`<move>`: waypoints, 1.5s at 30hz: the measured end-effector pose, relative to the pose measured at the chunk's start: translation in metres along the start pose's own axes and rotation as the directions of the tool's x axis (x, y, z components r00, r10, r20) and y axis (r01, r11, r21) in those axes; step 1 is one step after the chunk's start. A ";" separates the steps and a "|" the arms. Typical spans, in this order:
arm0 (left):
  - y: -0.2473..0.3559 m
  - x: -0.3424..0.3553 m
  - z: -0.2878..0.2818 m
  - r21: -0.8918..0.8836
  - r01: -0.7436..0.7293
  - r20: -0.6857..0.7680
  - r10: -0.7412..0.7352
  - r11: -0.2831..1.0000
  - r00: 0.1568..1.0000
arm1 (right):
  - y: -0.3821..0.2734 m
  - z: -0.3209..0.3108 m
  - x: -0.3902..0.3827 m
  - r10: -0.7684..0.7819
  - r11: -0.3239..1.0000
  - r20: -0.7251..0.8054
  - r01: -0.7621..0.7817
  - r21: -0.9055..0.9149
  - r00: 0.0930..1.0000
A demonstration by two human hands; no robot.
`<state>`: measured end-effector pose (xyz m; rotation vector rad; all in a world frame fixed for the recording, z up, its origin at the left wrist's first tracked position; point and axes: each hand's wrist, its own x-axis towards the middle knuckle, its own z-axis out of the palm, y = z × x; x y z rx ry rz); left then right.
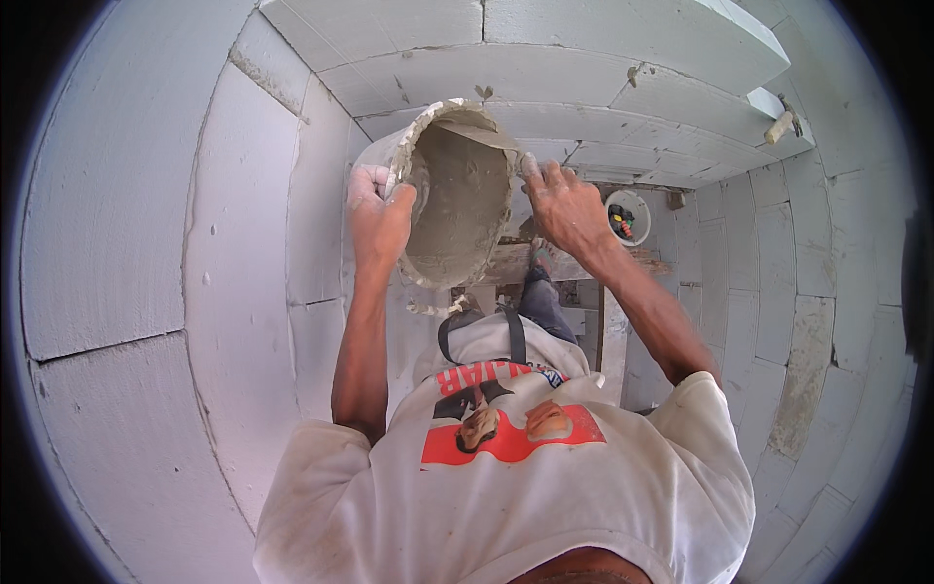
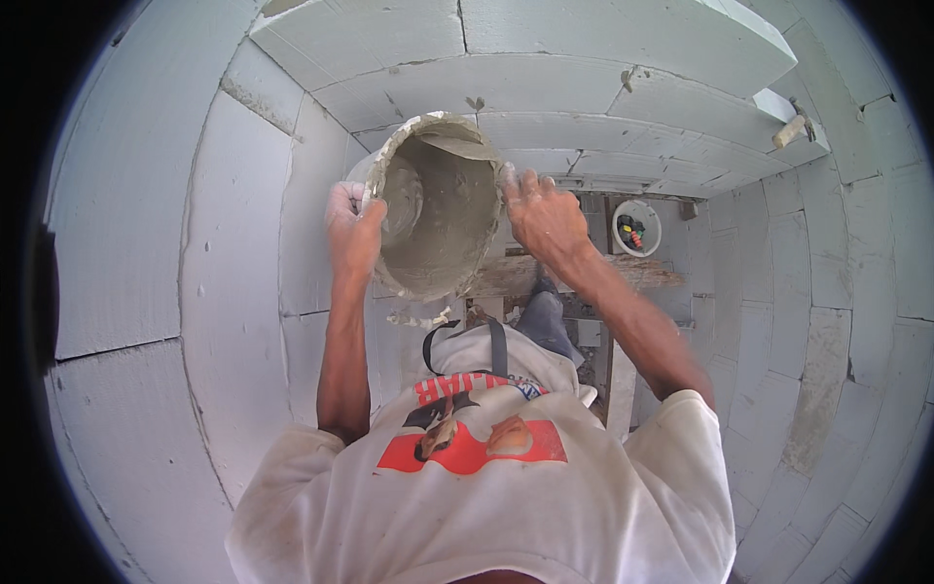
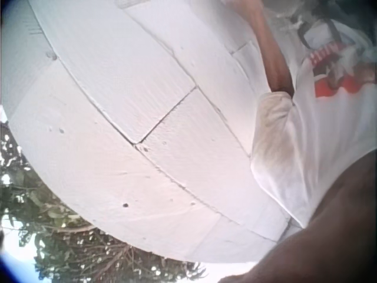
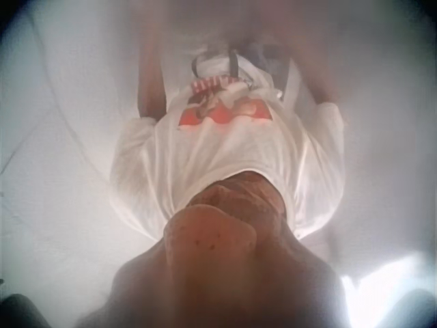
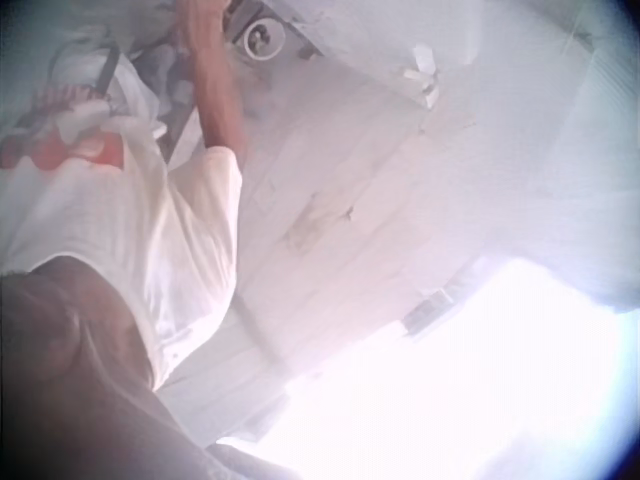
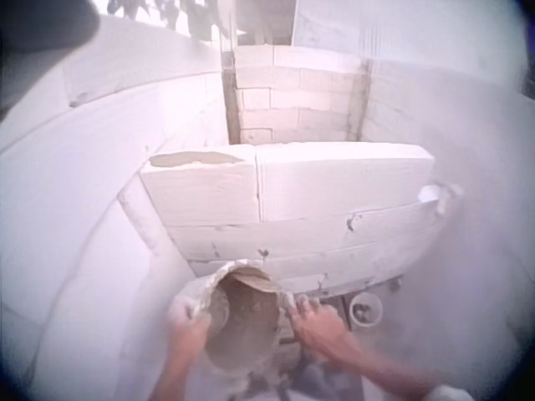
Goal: The person sets a string line along a wall using a hammer, applies mortar onto the blocks with a trowel, places a block on the mortar bed, and taps it with a hammer before applying additional mortar with the trowel.
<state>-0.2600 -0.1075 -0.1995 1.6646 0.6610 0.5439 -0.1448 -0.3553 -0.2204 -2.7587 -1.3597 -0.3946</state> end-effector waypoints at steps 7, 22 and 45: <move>0.009 0.003 0.018 0.110 -0.288 -0.001 0.290 0.951 0.957 | -0.030 0.016 0.021 0.084 0.996 0.231 -0.079 -0.031 0.969; -0.006 0.002 0.042 -0.219 -0.273 0.073 0.295 0.937 0.953 | -0.039 -0.023 -0.024 -0.168 0.346 0.619 -0.542 0.766 0.767; -0.053 -0.009 -0.021 -0.641 0.026 -0.080 -0.101 0.767 0.992 | -0.044 -0.059 0.000 -0.382 -0.688 0.582 -0.641 0.339 0.718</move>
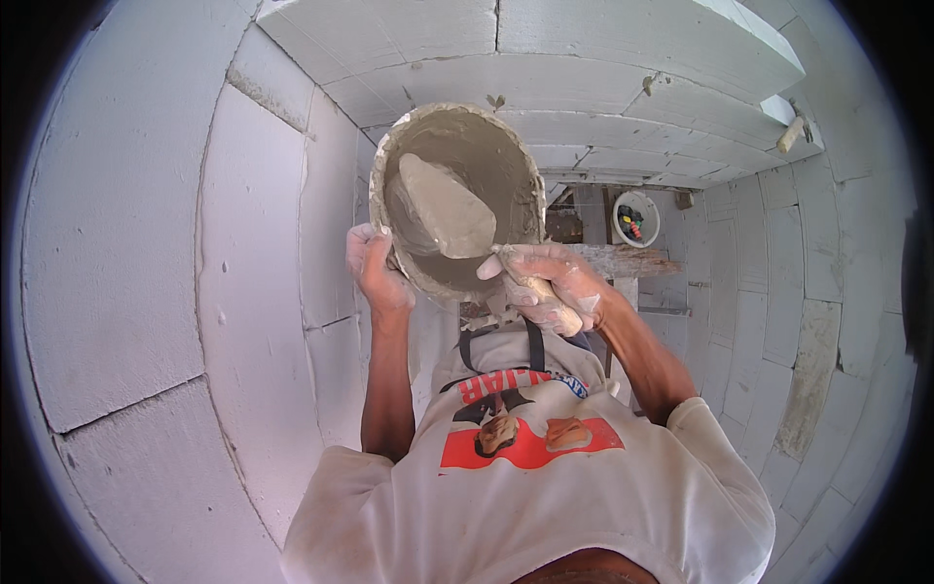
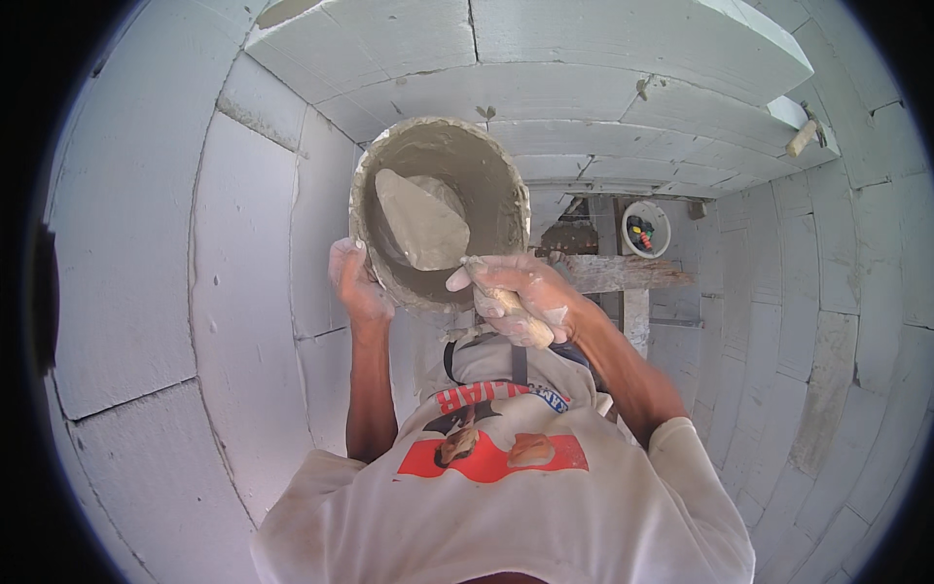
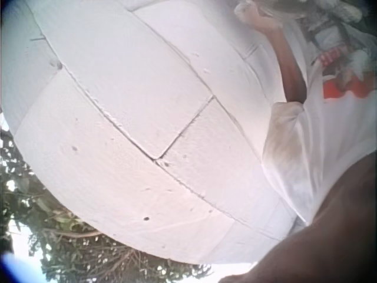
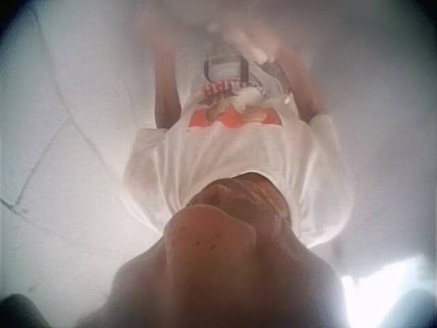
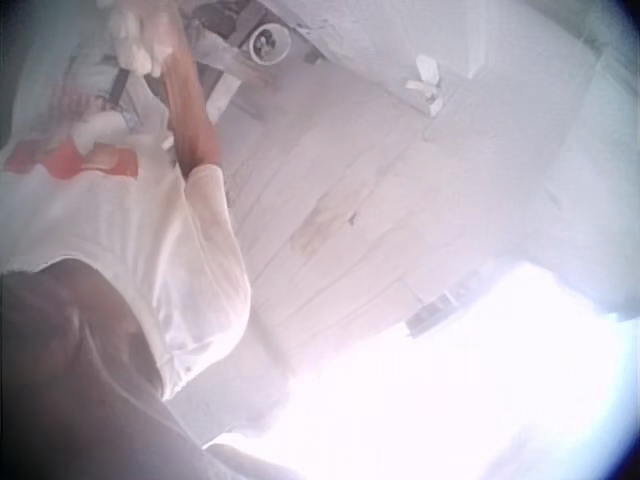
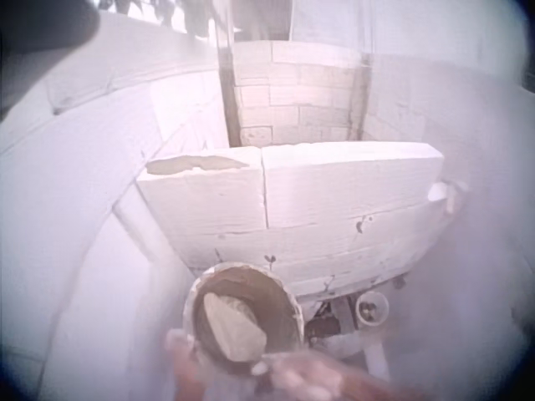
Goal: The person sets a string line along a wall using a hammer, applies mortar onto the blocks with a trowel, places a block on the mortar bed, and taps it with a hammer before applying additional mortar with the trowel.
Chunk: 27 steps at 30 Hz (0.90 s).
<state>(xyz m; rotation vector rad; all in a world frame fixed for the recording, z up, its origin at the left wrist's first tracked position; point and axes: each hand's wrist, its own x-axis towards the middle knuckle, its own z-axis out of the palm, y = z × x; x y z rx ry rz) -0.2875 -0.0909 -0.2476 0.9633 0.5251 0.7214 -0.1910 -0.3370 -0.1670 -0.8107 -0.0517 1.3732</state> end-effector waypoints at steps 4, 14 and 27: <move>0.010 -0.010 -0.008 -0.130 0.125 -0.093 -0.138 0.984 0.986 | -0.075 0.025 -0.006 -0.199 0.959 -0.038 0.187 -0.214 0.979; -0.023 -0.027 -0.028 0.022 0.231 -0.158 -0.225 0.973 0.961 | -0.196 0.034 0.086 -0.826 -0.547 0.434 -0.324 -0.772 0.360; -0.001 0.016 -0.003 0.061 0.193 -0.073 -0.188 0.979 0.979 | -0.015 -0.039 0.001 -0.655 -0.143 0.082 -0.016 -0.990 0.751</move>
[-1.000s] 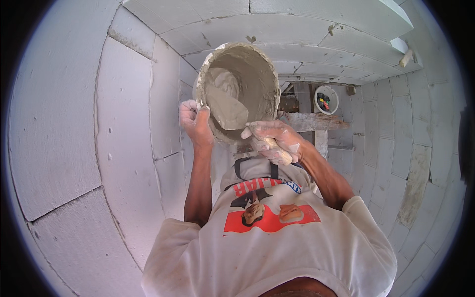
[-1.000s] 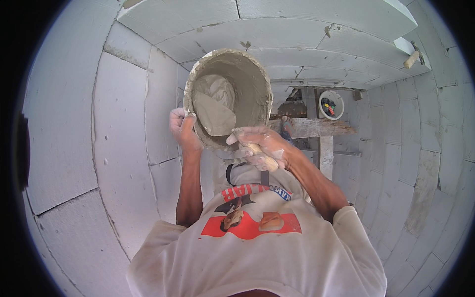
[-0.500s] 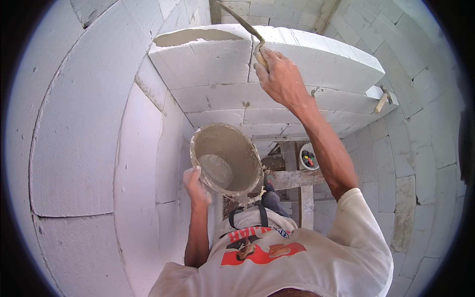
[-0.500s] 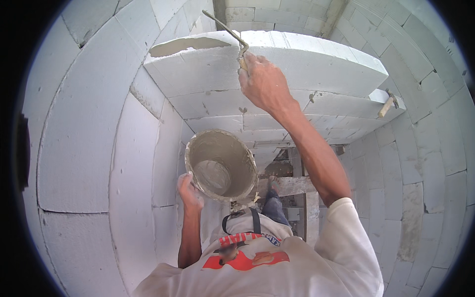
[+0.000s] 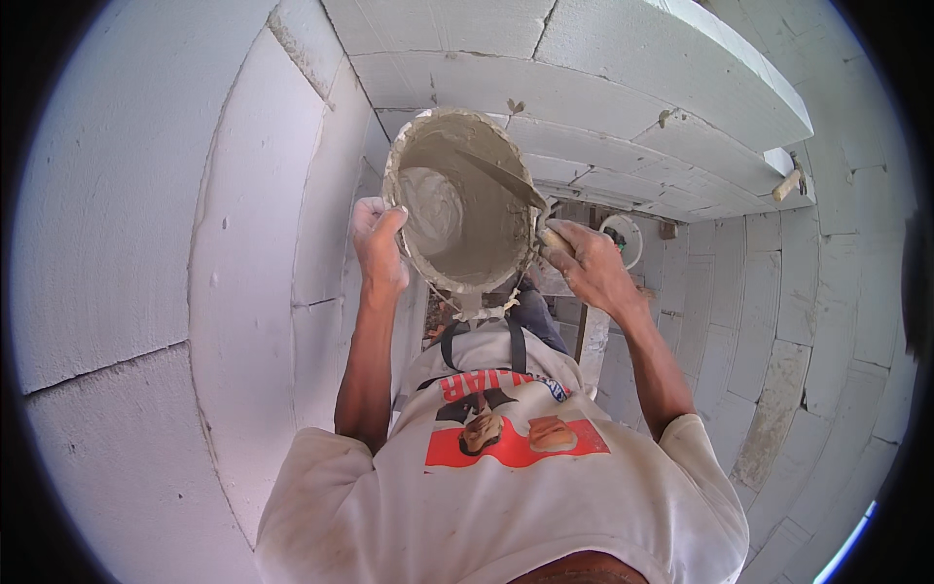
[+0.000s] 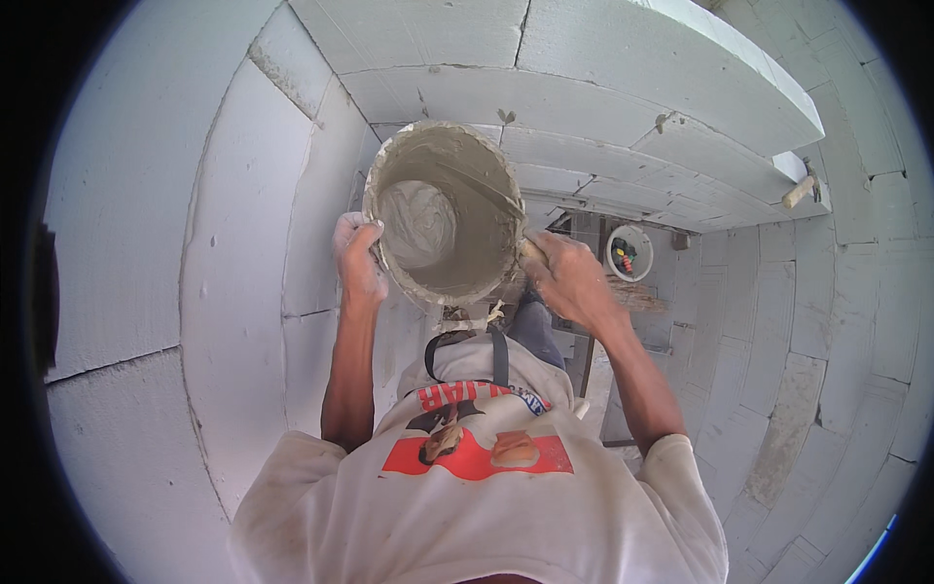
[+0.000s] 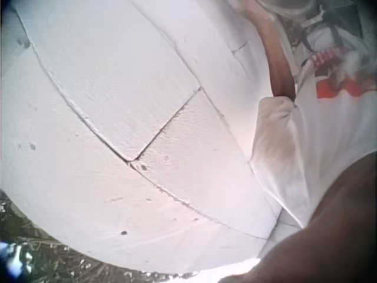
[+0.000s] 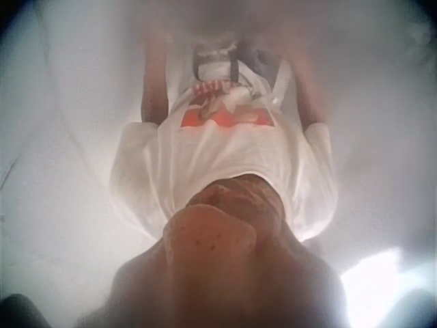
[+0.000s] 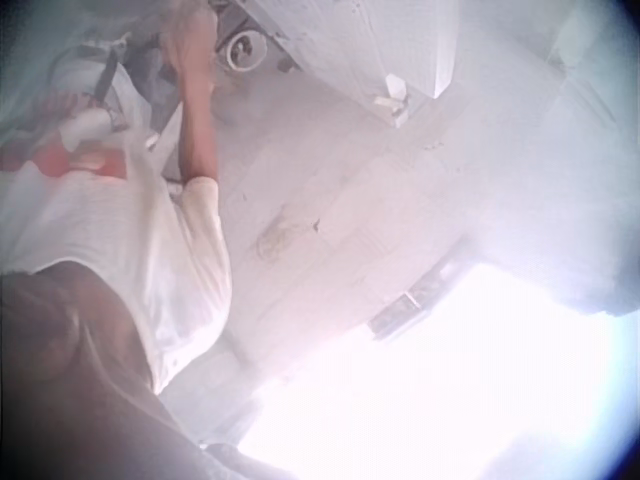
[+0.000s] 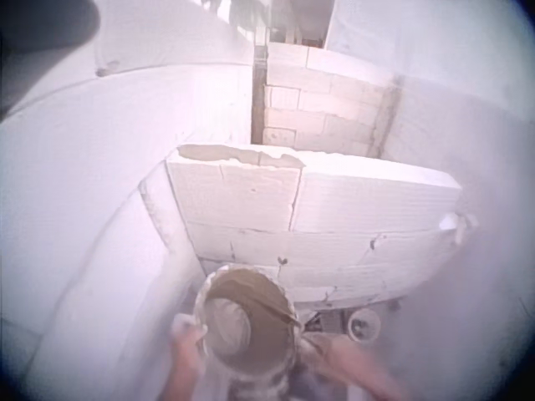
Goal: The person sets a string line along a wall using a hammer, applies mortar onto the blocks with a trowel, places a block on the mortar bed, and taps it with a hammer before applying additional mortar with the trowel.
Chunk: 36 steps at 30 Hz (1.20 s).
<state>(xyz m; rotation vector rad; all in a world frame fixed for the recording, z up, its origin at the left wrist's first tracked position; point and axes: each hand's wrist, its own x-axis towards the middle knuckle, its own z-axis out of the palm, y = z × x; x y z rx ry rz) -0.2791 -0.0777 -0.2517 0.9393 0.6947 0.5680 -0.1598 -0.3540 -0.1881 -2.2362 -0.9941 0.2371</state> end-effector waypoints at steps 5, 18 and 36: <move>-0.002 0.017 0.018 0.138 -0.181 0.193 0.152 0.974 0.969 | 0.013 0.051 0.047 0.291 0.920 0.239 -0.203 -0.335 0.926; 0.053 0.032 0.057 0.195 -0.391 0.446 0.274 0.899 0.852 | -0.006 0.048 0.038 -0.079 0.891 0.157 0.140 -0.432 0.984; 0.058 0.021 0.078 0.111 -0.579 0.599 0.410 0.808 0.688 | 0.007 0.026 0.034 0.005 0.824 0.207 0.113 -0.555 0.978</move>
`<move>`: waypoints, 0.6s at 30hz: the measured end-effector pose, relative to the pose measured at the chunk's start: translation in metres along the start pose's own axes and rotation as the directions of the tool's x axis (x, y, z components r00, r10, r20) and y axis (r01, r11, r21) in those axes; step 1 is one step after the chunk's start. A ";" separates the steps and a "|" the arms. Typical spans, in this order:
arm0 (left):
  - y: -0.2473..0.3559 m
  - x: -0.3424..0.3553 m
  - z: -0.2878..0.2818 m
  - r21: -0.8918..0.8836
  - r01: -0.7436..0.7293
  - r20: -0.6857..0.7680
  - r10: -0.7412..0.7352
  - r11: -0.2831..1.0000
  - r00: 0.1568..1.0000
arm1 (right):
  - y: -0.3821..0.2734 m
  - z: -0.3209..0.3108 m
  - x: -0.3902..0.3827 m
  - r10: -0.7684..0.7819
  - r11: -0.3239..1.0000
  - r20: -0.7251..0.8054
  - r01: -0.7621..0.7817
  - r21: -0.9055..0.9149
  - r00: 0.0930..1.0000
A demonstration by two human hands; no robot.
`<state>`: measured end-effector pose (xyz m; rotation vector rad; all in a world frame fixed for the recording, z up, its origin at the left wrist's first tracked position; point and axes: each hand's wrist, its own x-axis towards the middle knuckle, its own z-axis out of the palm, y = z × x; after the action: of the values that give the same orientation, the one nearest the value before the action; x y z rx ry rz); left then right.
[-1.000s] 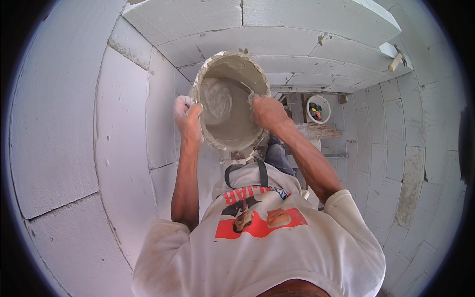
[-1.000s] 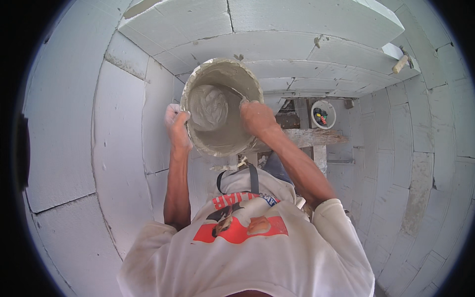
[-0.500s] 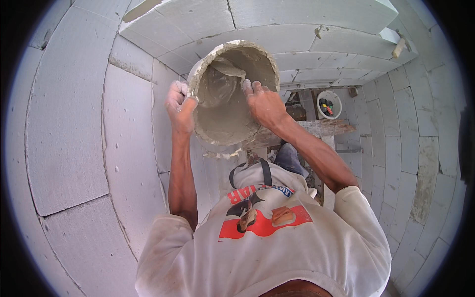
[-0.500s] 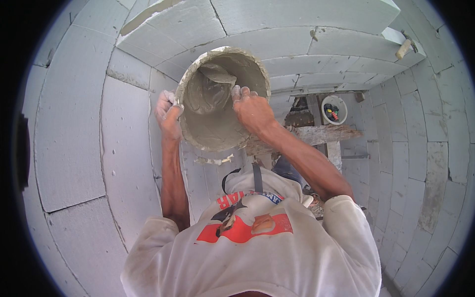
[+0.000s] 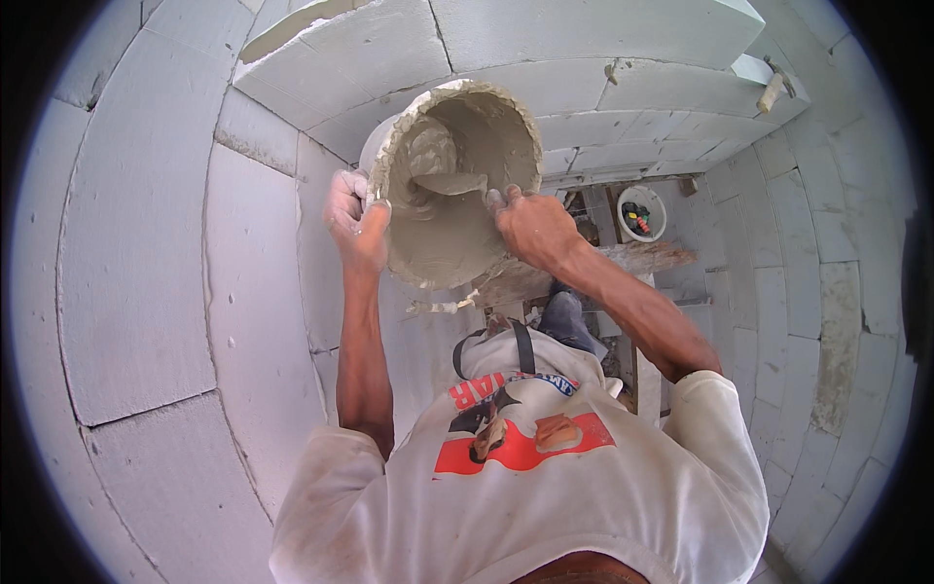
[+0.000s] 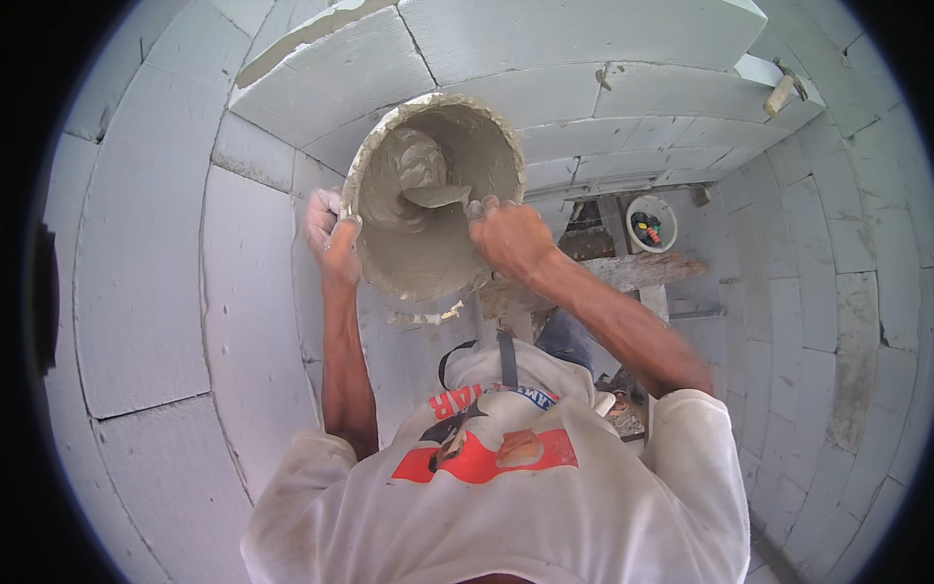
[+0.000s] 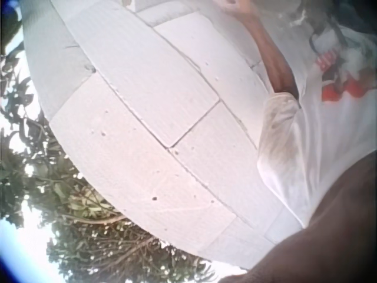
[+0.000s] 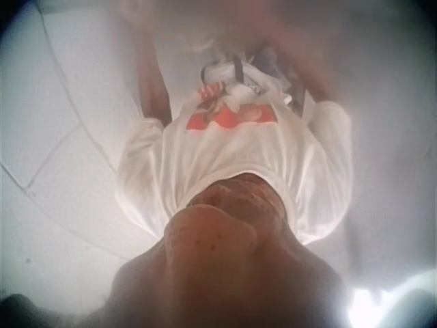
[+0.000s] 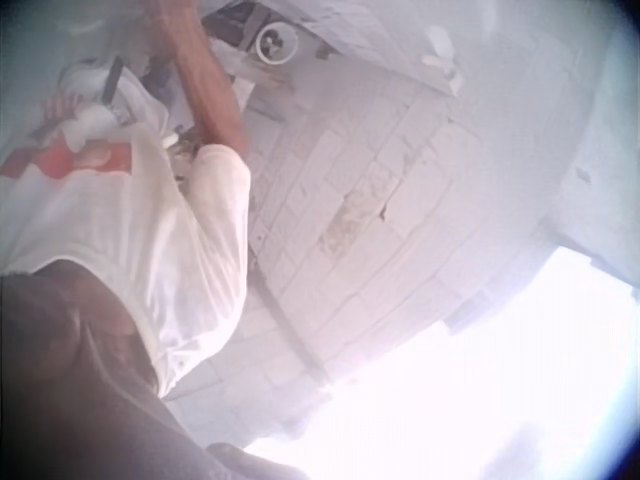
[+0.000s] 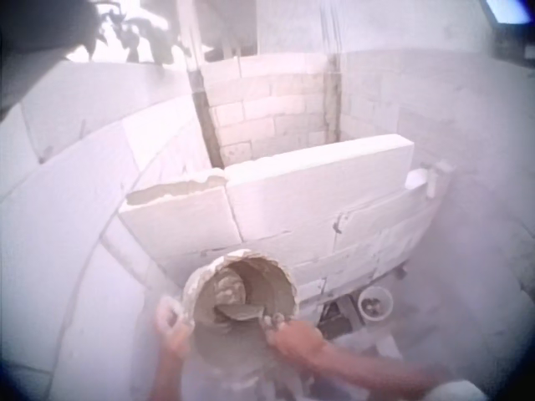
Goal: The person sets a string line along a wall using a hammer, applies mortar onto the blocks with a trowel, places a block on the mortar bed, and taps it with a hammer before applying additional mortar with the trowel.
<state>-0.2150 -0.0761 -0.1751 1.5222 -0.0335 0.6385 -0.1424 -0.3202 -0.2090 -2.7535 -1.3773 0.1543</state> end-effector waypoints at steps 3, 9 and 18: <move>0.003 -0.005 0.008 0.019 -0.009 0.000 0.009 1.000 1.000 | 0.006 0.001 0.015 0.133 0.988 -0.425 -0.151 -0.010 0.896; -0.002 -0.011 0.012 0.023 -0.093 -0.043 0.094 0.995 0.995 | -0.003 0.003 -0.003 0.027 0.999 -0.040 -0.028 -0.022 0.999; 0.015 -0.026 0.038 0.206 -0.202 -0.011 0.209 0.957 0.978 | -0.043 0.011 0.006 0.232 0.965 -0.187 -0.250 -0.077 0.955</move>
<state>-0.2286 -0.1218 -0.1689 1.7205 -0.1058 0.8542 -0.1744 -0.2897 -0.2163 -2.9261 -1.0309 -0.1499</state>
